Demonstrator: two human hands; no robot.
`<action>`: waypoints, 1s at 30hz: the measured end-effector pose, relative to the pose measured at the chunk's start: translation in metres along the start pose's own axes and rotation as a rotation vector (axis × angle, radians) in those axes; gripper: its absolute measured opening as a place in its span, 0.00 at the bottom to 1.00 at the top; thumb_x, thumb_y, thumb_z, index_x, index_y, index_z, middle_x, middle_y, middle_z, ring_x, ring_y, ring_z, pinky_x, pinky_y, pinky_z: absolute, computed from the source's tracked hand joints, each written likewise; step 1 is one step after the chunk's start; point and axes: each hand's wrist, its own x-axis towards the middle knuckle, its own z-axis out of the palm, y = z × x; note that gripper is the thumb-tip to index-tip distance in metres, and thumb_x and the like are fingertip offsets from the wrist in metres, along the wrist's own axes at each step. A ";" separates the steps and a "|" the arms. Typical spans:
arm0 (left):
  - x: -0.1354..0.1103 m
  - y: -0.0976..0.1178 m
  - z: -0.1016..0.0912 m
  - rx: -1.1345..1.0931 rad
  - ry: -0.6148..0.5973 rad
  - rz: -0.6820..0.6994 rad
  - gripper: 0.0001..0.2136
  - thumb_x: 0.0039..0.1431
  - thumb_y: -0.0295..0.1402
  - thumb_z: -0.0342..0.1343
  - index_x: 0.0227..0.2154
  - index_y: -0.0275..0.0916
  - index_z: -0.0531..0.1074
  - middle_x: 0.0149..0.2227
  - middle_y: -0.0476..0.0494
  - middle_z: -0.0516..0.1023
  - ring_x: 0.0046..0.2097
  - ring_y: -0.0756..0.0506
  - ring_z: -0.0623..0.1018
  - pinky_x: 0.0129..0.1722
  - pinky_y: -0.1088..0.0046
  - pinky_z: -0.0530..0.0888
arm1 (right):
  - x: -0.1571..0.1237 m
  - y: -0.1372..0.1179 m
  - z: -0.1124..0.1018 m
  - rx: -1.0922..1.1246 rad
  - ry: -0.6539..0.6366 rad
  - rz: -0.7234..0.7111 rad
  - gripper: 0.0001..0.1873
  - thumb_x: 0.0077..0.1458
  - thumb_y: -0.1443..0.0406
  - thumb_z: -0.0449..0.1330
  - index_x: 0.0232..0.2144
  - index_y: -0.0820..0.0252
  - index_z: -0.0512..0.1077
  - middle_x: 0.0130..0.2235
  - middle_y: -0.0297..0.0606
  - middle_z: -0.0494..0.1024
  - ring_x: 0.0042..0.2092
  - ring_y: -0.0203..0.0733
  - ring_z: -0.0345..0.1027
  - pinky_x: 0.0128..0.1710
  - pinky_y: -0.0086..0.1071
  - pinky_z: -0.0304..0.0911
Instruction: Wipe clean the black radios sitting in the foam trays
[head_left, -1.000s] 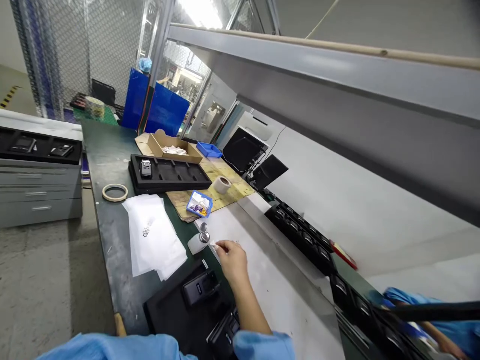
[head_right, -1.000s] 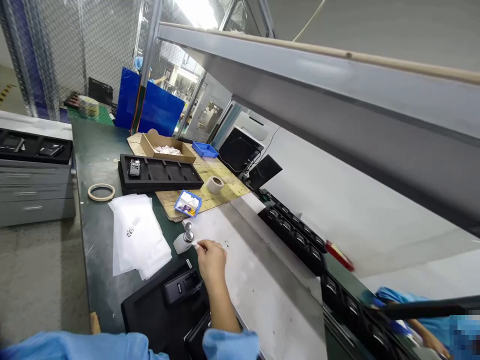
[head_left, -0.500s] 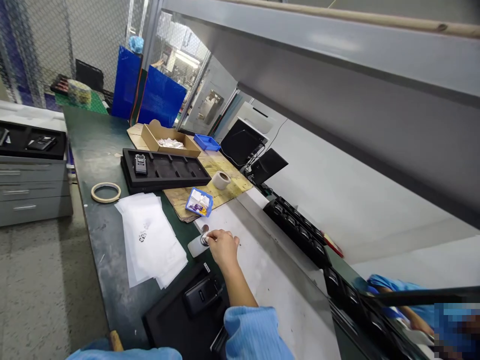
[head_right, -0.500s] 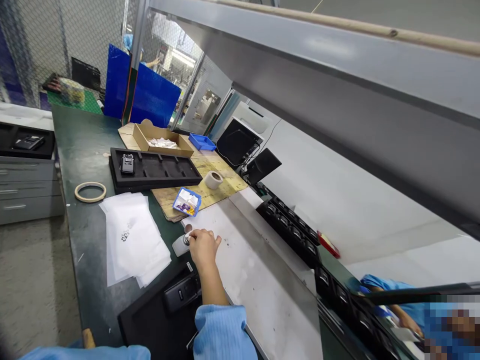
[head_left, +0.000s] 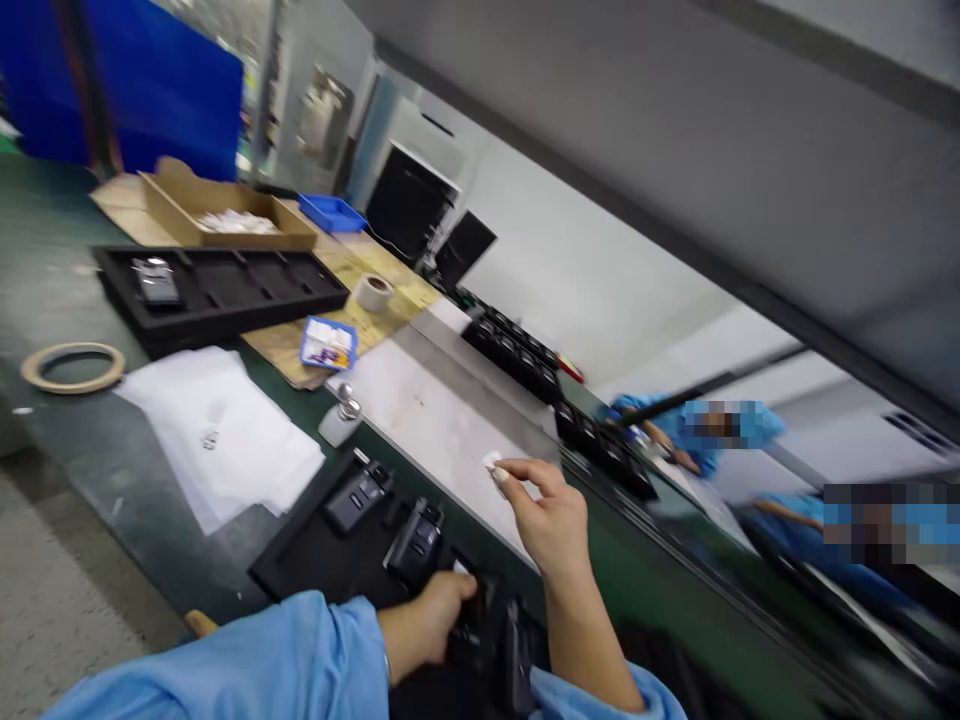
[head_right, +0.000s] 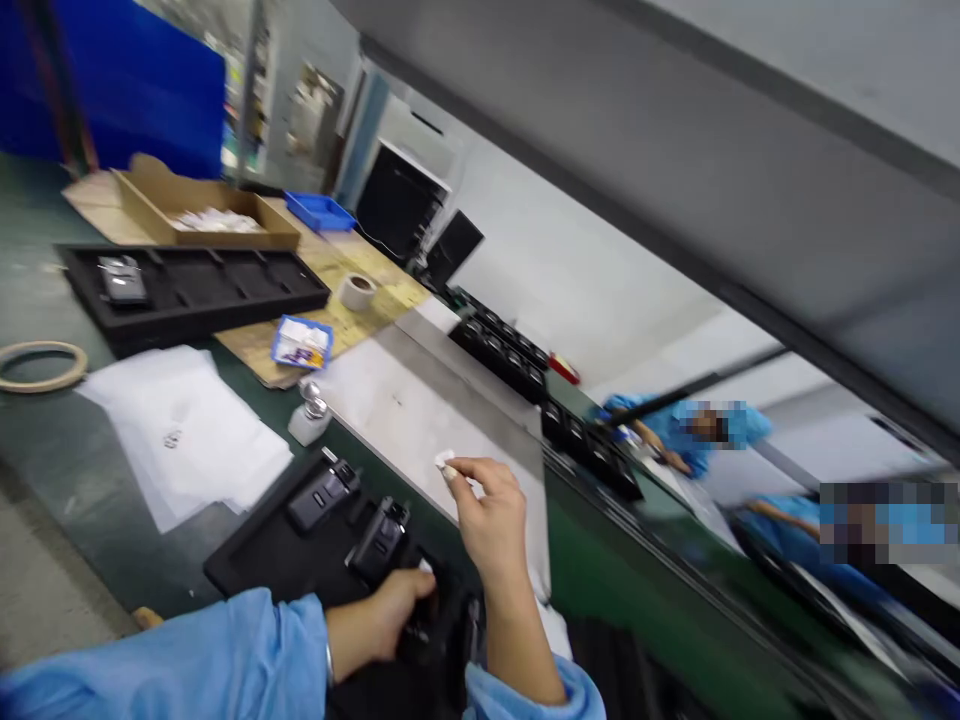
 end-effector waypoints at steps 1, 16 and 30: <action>0.001 -0.004 -0.001 0.051 0.025 -0.048 0.17 0.64 0.43 0.53 0.35 0.31 0.74 0.31 0.40 0.77 0.29 0.44 0.77 0.30 0.66 0.76 | -0.027 0.014 -0.021 0.017 0.068 0.031 0.11 0.55 0.56 0.62 0.31 0.55 0.78 0.35 0.37 0.79 0.41 0.44 0.71 0.45 0.38 0.62; -0.002 -0.014 -0.002 0.406 -0.029 0.245 0.14 0.51 0.41 0.66 0.31 0.35 0.74 0.27 0.49 0.74 0.28 0.50 0.72 0.31 0.76 0.67 | -0.191 0.020 -0.018 -0.160 0.095 0.011 0.06 0.62 0.64 0.58 0.34 0.53 0.75 0.35 0.32 0.77 0.39 0.40 0.68 0.57 0.48 0.47; 0.005 -0.016 -0.005 0.518 -0.015 0.482 0.20 0.46 0.46 0.69 0.35 0.35 0.77 0.31 0.49 0.75 0.35 0.49 0.70 0.39 0.74 0.63 | -0.200 0.023 -0.012 -0.210 0.113 -0.058 0.05 0.61 0.67 0.57 0.35 0.54 0.73 0.35 0.32 0.77 0.41 0.41 0.67 0.62 0.54 0.37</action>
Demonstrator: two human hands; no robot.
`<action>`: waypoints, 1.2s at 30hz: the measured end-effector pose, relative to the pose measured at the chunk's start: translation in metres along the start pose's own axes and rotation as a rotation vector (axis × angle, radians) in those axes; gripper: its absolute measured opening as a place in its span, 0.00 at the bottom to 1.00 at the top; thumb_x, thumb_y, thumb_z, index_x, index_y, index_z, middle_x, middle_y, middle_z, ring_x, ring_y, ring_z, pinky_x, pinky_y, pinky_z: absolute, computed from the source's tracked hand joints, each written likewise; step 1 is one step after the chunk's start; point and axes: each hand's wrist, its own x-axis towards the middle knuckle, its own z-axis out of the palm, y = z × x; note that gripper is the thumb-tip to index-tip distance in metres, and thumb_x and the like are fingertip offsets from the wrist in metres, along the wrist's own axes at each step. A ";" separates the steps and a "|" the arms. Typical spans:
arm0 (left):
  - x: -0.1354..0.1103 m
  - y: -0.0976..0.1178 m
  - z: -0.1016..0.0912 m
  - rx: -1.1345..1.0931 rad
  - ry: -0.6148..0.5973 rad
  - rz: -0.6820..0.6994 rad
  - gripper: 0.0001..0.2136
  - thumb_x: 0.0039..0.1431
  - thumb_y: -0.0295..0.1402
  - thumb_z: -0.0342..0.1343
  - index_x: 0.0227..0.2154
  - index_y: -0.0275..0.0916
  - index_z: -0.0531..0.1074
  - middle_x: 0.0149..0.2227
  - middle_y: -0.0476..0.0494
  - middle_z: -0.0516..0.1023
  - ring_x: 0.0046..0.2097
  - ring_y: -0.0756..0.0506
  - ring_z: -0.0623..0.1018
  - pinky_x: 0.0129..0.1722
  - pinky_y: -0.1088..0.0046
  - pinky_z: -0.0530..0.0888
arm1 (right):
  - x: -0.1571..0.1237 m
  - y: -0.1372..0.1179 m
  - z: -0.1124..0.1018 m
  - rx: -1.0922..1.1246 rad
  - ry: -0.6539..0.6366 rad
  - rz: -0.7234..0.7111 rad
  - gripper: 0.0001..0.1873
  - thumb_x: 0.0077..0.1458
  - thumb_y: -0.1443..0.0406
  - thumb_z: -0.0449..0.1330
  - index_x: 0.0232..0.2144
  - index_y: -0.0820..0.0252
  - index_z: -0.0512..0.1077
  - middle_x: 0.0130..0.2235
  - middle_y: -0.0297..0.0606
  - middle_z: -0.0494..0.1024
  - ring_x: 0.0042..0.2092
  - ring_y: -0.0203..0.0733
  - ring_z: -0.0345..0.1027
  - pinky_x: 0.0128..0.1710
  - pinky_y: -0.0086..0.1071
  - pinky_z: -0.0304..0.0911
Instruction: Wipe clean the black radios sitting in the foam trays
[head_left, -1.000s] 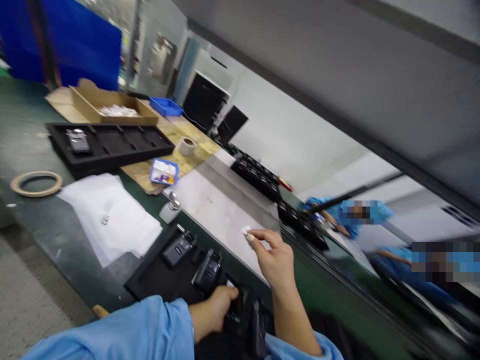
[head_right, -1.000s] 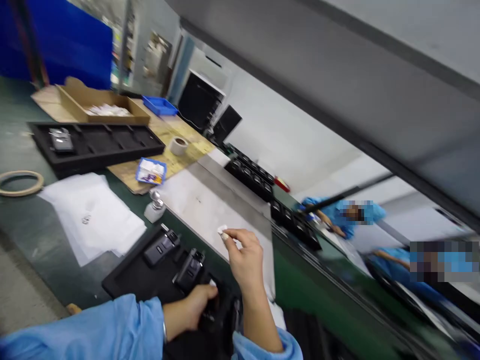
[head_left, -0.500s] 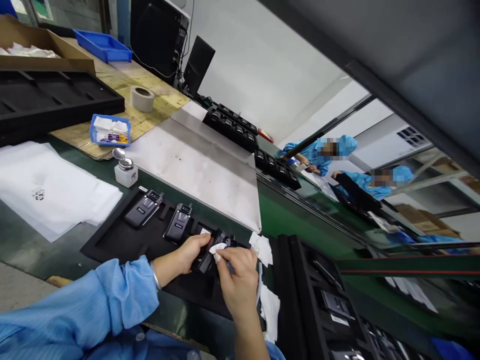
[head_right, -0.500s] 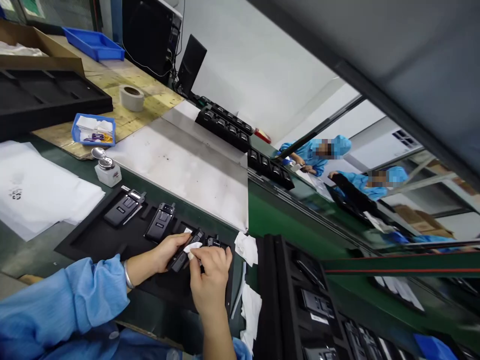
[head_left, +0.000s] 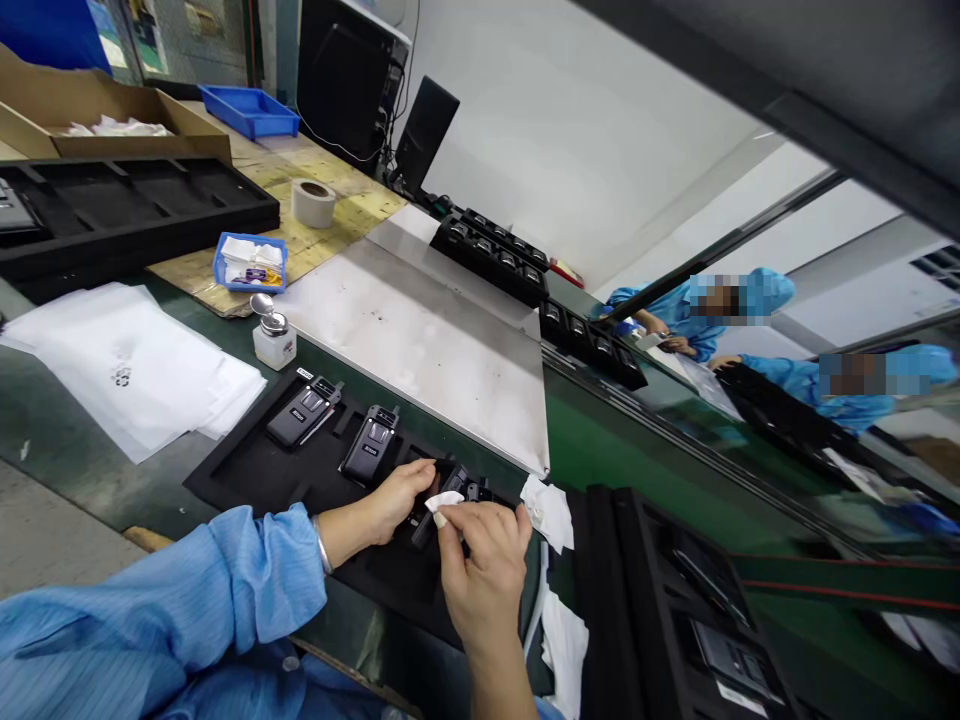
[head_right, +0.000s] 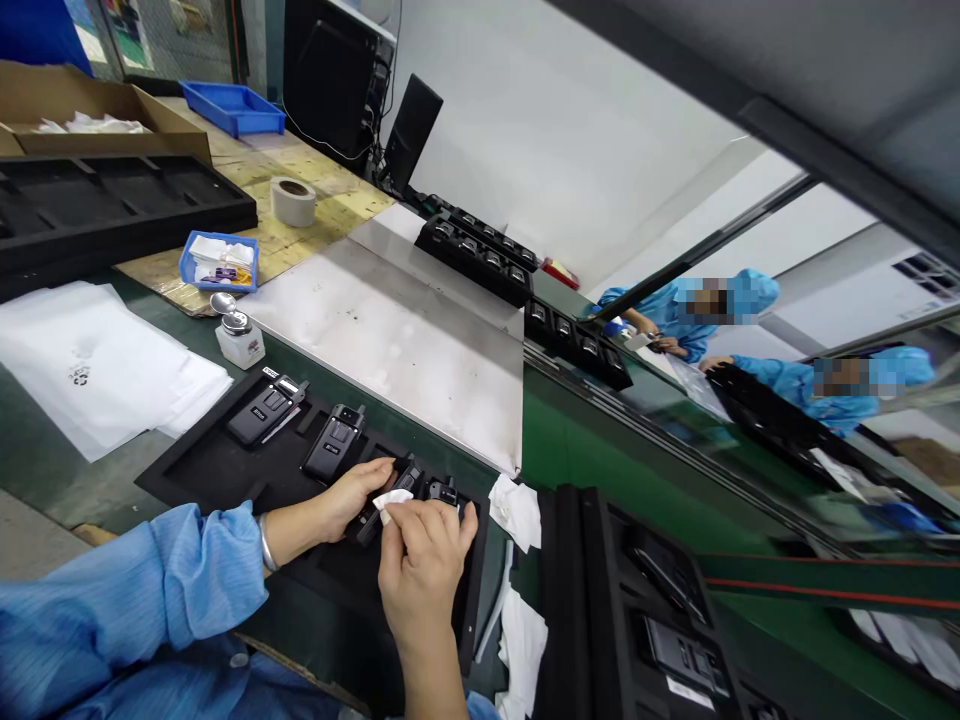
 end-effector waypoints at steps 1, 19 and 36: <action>0.000 0.000 0.000 0.003 0.004 -0.003 0.20 0.46 0.47 0.69 0.35 0.35 0.77 0.31 0.49 0.75 0.35 0.49 0.70 0.39 0.74 0.63 | -0.001 0.000 0.000 0.005 -0.006 -0.006 0.05 0.61 0.67 0.57 0.35 0.53 0.73 0.35 0.32 0.77 0.41 0.41 0.67 0.62 0.54 0.37; 0.000 0.002 0.001 0.014 -0.004 -0.058 0.24 0.44 0.48 0.70 0.40 0.36 0.76 0.32 0.48 0.76 0.36 0.48 0.72 0.40 0.73 0.65 | -0.006 -0.003 0.002 0.052 0.022 -0.015 0.08 0.60 0.70 0.55 0.35 0.54 0.73 0.35 0.33 0.77 0.42 0.42 0.67 0.62 0.54 0.39; 0.001 0.000 0.000 0.047 0.013 -0.043 0.23 0.47 0.47 0.69 0.41 0.35 0.77 0.31 0.49 0.76 0.36 0.48 0.72 0.41 0.73 0.65 | -0.008 0.000 0.003 0.023 0.092 0.005 0.07 0.60 0.70 0.56 0.35 0.54 0.73 0.35 0.32 0.77 0.42 0.42 0.67 0.62 0.56 0.38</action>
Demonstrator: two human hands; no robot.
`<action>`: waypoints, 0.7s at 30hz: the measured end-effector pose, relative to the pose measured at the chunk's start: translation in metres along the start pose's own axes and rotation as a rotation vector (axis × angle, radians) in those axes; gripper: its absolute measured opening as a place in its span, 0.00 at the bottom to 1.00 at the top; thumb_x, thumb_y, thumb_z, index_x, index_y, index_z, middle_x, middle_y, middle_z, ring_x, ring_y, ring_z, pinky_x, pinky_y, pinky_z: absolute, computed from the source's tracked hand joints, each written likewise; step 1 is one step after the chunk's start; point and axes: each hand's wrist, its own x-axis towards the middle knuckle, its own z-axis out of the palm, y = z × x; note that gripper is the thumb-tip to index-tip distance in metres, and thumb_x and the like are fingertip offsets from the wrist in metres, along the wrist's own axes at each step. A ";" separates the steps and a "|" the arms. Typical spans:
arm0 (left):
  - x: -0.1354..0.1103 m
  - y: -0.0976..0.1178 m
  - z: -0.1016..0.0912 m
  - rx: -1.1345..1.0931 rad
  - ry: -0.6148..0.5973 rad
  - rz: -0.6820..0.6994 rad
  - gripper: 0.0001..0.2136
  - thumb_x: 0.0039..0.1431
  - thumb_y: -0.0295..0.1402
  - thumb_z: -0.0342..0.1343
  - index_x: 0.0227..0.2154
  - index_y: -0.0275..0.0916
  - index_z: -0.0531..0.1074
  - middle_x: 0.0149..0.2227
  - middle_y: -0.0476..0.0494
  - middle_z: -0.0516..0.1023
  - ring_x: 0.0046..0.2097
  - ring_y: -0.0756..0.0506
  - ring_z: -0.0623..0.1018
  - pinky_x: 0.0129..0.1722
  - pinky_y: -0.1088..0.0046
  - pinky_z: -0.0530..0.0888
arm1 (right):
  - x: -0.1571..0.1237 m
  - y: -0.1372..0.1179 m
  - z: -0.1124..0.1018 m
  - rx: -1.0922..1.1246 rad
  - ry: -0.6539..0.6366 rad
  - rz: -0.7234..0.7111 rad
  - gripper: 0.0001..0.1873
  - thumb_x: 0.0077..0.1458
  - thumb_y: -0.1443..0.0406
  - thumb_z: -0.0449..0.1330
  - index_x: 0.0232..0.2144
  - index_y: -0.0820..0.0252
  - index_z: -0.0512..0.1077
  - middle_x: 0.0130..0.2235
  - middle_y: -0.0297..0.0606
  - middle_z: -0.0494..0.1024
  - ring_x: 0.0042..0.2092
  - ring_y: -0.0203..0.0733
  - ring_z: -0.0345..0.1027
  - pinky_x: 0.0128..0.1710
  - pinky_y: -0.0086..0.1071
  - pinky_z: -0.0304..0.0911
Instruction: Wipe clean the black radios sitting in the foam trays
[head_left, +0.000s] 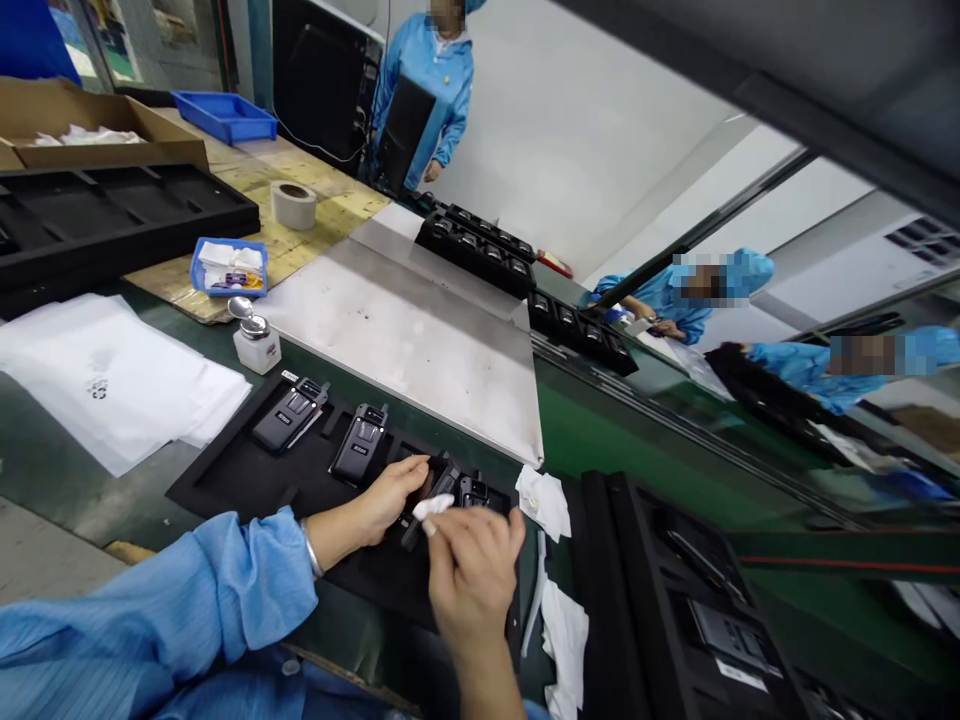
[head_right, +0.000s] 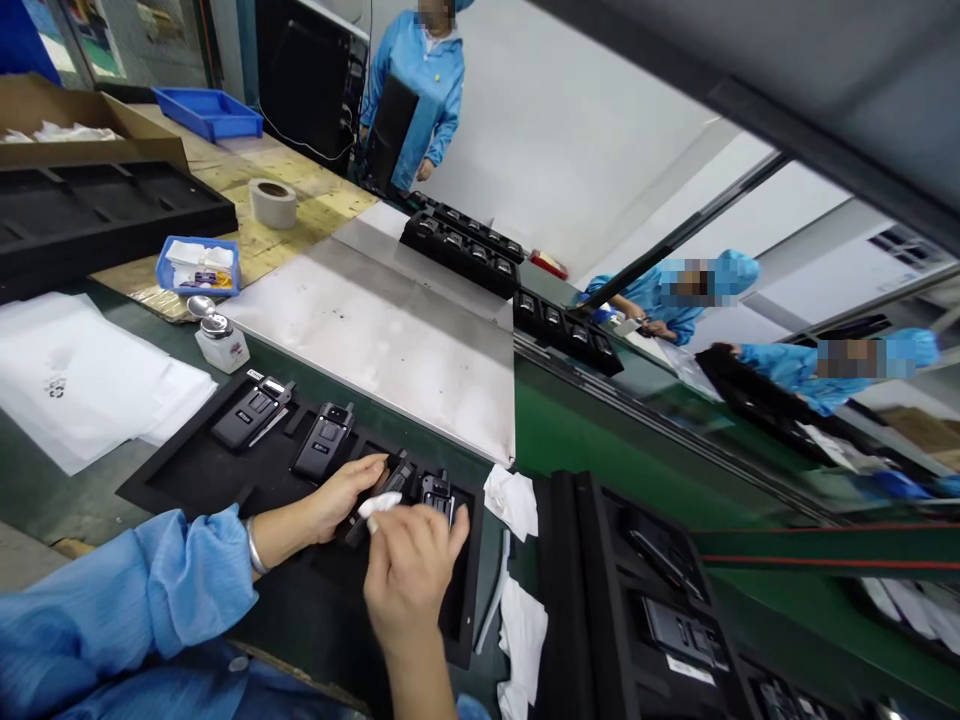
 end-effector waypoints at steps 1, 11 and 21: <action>0.000 0.000 0.000 0.002 0.008 0.005 0.24 0.47 0.47 0.69 0.41 0.36 0.76 0.31 0.49 0.75 0.36 0.48 0.72 0.41 0.73 0.65 | 0.000 0.000 0.000 -0.005 0.003 -0.003 0.07 0.60 0.70 0.57 0.35 0.54 0.73 0.35 0.32 0.77 0.42 0.42 0.67 0.63 0.57 0.37; -0.003 0.005 0.003 0.012 0.021 -0.005 0.27 0.44 0.49 0.69 0.43 0.35 0.74 0.28 0.52 0.74 0.32 0.50 0.71 0.36 0.75 0.65 | -0.012 0.001 -0.005 0.096 -0.080 0.002 0.07 0.60 0.70 0.57 0.37 0.53 0.74 0.35 0.31 0.77 0.41 0.40 0.67 0.63 0.55 0.36; -0.010 0.016 0.010 -0.019 -0.057 -0.060 0.27 0.49 0.50 0.66 0.46 0.35 0.72 0.23 0.53 0.71 0.24 0.53 0.68 0.27 0.77 0.64 | -0.030 0.024 -0.025 0.274 0.113 0.309 0.02 0.58 0.67 0.62 0.35 0.57 0.75 0.35 0.37 0.76 0.39 0.42 0.68 0.56 0.51 0.53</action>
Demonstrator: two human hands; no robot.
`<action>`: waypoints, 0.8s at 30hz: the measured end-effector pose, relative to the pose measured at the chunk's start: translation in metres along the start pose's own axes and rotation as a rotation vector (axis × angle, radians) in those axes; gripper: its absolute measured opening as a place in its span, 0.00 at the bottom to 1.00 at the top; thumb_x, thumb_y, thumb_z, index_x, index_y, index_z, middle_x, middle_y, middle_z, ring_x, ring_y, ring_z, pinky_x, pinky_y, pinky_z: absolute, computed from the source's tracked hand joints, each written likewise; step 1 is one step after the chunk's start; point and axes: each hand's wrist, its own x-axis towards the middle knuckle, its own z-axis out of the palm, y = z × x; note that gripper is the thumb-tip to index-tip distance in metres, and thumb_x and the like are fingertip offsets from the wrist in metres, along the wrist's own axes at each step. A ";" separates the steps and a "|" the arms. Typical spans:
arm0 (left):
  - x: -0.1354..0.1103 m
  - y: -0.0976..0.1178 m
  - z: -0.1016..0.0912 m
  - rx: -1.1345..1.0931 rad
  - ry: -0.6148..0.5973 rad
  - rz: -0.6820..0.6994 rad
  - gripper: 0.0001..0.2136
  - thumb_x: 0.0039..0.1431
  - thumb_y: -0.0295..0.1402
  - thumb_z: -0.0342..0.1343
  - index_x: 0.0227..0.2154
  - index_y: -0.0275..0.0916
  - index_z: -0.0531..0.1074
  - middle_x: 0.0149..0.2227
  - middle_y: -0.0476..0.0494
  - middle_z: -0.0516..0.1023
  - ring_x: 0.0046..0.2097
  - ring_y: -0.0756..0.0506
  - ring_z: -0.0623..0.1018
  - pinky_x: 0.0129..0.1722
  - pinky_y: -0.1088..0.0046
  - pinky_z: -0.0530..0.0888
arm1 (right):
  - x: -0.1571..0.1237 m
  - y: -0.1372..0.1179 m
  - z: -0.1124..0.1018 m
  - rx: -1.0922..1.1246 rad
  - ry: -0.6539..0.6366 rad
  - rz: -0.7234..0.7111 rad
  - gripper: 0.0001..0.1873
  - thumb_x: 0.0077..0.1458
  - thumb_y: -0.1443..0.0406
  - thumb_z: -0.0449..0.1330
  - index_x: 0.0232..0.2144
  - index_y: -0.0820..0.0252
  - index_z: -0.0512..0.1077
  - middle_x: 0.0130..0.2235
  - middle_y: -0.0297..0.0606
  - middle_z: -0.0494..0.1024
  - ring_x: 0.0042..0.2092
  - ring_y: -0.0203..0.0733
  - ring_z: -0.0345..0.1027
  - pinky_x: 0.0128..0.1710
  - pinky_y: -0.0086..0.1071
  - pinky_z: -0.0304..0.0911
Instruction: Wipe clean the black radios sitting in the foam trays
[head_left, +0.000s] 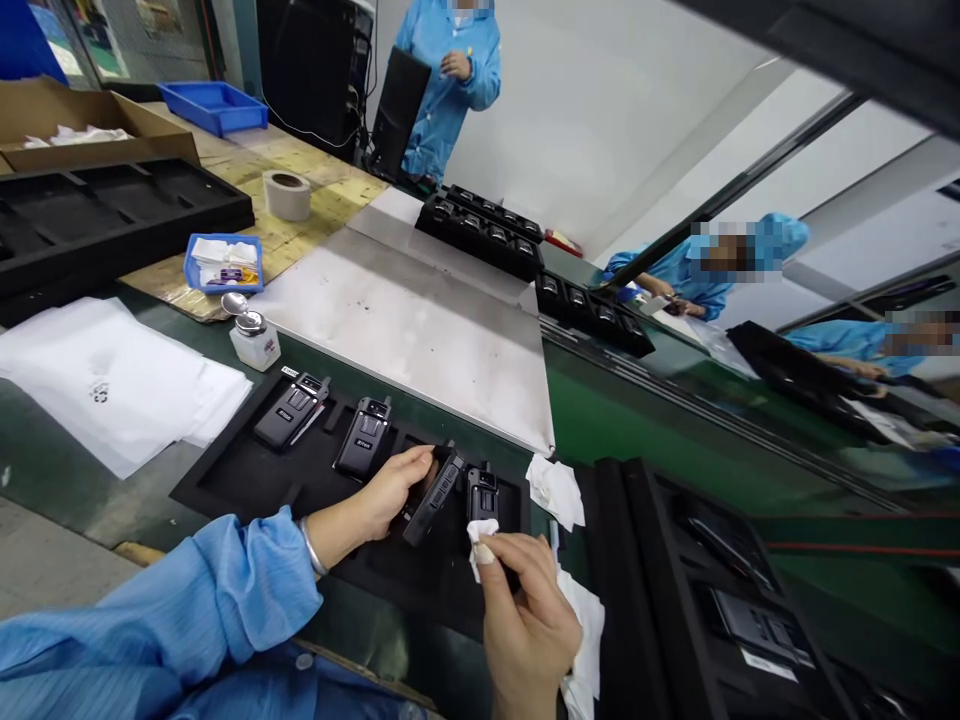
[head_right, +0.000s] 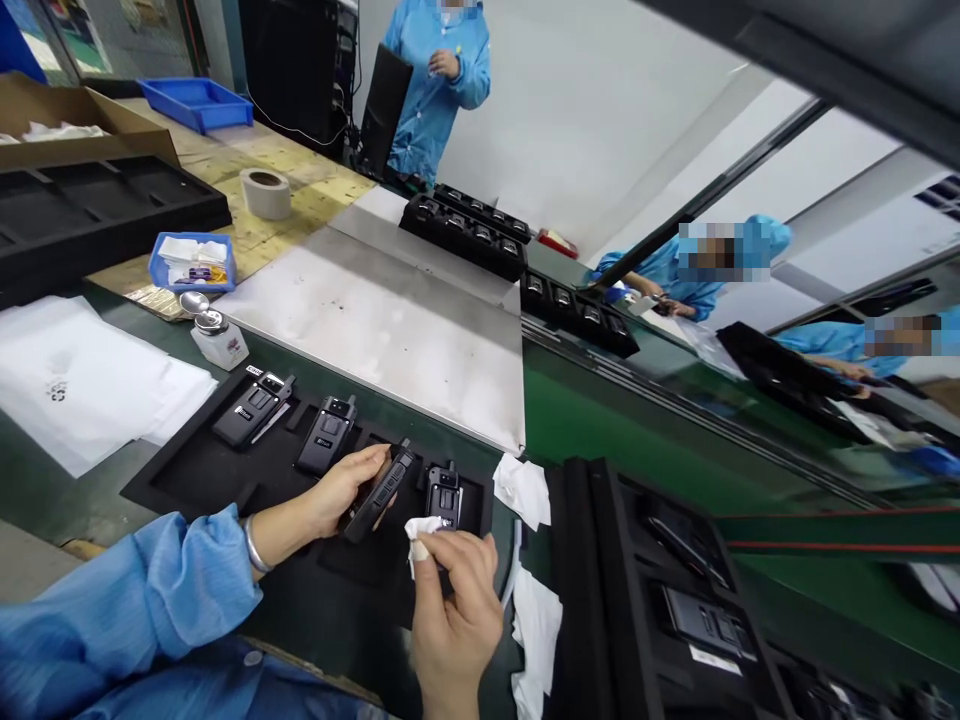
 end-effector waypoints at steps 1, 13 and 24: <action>0.001 0.000 0.000 -0.003 0.000 0.005 0.27 0.49 0.50 0.66 0.45 0.35 0.72 0.23 0.53 0.71 0.25 0.53 0.68 0.28 0.77 0.64 | 0.003 -0.005 0.004 -0.015 -0.005 -0.023 0.02 0.59 0.67 0.62 0.36 0.57 0.75 0.35 0.36 0.76 0.39 0.42 0.68 0.57 0.52 0.52; 0.009 -0.011 -0.008 -0.002 0.069 0.056 0.25 0.45 0.46 0.70 0.43 0.35 0.75 0.32 0.50 0.76 0.34 0.50 0.71 0.39 0.75 0.65 | 0.018 -0.028 0.030 -0.255 -0.192 -0.325 0.07 0.60 0.70 0.57 0.36 0.55 0.74 0.36 0.33 0.77 0.41 0.41 0.66 0.62 0.57 0.37; 0.008 -0.016 -0.012 0.043 0.069 0.054 0.26 0.48 0.49 0.67 0.45 0.36 0.74 0.33 0.50 0.75 0.36 0.49 0.72 0.40 0.74 0.65 | 0.023 -0.025 0.032 -0.230 -0.154 -0.313 0.07 0.60 0.70 0.57 0.36 0.54 0.74 0.35 0.33 0.77 0.42 0.41 0.67 0.62 0.56 0.37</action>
